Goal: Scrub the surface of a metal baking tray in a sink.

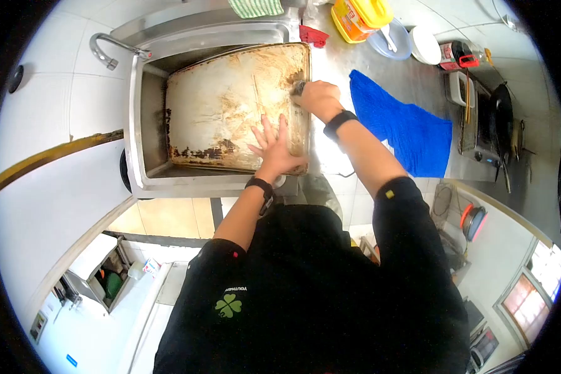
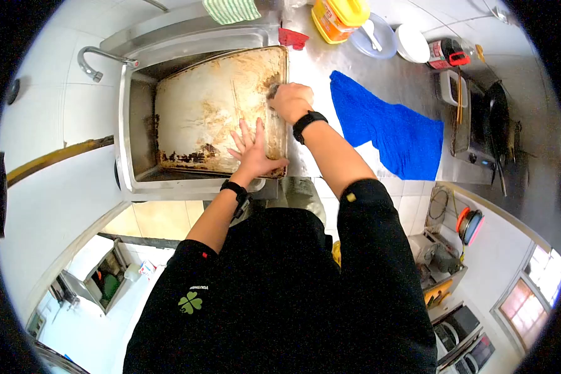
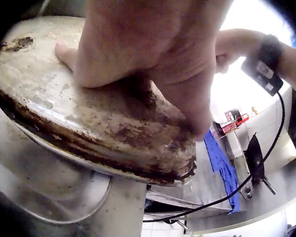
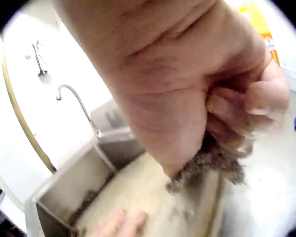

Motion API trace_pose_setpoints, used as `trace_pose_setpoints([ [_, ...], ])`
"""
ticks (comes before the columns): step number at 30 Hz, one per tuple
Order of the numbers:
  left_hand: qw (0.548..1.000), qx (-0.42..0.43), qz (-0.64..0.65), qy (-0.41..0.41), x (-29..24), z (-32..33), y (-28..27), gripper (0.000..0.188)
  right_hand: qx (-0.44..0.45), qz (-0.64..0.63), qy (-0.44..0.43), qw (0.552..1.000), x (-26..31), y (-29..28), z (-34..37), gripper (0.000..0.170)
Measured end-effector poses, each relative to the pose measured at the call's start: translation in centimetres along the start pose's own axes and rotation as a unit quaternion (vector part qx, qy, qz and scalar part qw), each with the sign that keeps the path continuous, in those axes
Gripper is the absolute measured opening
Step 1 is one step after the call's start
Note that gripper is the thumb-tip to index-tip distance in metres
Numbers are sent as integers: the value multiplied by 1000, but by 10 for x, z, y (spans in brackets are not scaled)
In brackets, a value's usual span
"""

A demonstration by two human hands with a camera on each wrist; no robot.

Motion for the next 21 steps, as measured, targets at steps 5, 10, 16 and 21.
trace_pose_setpoints([
  [5,1000,18,13,2,5,-3,5,146,42,93,-40,994,26,-95,61,30],
  [10,989,13,140,47,38,-21,38,134,-224,103,-269,931,38,-173,161,13],
  [16,977,7,193,87,24,-6,35,105,-220,42,-397,890,57,-230,248,27],
  [21,998,25,25,44,-6,0,18,114,-220,8,-429,876,62,-227,260,27],
])
Point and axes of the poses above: each hand's wrist, its own z-axis away from the middle knuckle, its own y-axis out of the palm, x = y × z, the point moved 1 cm from there along -z, towards the middle knuckle
